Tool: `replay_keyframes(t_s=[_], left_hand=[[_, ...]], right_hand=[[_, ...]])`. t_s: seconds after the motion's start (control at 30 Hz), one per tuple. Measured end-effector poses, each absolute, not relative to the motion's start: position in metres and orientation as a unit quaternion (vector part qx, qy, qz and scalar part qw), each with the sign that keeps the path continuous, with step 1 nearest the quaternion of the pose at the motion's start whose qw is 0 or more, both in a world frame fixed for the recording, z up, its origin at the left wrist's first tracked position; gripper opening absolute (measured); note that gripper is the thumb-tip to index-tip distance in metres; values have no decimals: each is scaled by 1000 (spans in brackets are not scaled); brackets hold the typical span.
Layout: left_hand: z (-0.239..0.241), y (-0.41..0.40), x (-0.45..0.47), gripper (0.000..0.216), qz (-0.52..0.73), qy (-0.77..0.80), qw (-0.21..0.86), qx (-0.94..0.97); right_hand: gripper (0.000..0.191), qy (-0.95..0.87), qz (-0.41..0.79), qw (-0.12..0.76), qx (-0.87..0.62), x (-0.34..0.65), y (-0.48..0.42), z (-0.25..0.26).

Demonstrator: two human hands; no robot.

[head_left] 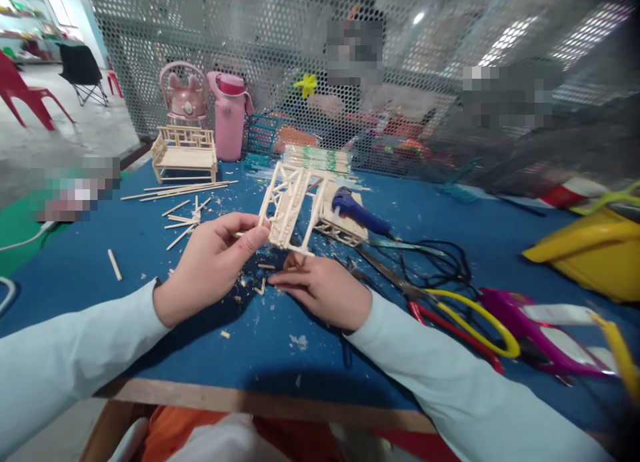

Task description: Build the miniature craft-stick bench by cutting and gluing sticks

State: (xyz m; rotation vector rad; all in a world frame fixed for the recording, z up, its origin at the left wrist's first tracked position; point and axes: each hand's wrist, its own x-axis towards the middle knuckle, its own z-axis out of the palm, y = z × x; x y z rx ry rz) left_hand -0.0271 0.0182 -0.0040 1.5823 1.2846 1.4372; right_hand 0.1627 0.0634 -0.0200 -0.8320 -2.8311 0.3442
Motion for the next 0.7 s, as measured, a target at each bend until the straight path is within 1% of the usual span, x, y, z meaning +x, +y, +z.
replay_keyframes(t_s=[0.1, 0.27, 0.33, 0.4, 0.43, 0.47, 0.6, 0.7], left_hand=[[-5, 18, -27, 27, 547, 484, 325, 600], [-7, 16, -27, 22, 545, 484, 338, 596], [-8, 15, -27, 20, 534, 482, 337, 607], [-9, 14, -27, 19, 518, 480, 329, 627], [-9, 13, -27, 18, 511, 480, 324, 635], [-9, 12, -27, 18, 506, 481, 319, 642], [-8, 11, -26, 18, 495, 486, 307, 652], [-8, 12, -26, 18, 493, 488, 304, 653]], right_hand=[[22, -948, 96, 70, -296, 155, 62, -25], [18, -961, 44, 15, -274, 160, 37, -1], [15, -960, 66, -17, -273, 168, 24, 12], [18, -955, 89, -48, -280, 178, 16, 24], [20, -954, 97, -48, -280, 183, 15, 29], [21, -953, 99, -39, -283, 189, 16, 33], [26, -951, 104, 58, -284, 205, 29, 52], [24, -951, 107, 96, -272, 204, 35, 69]])
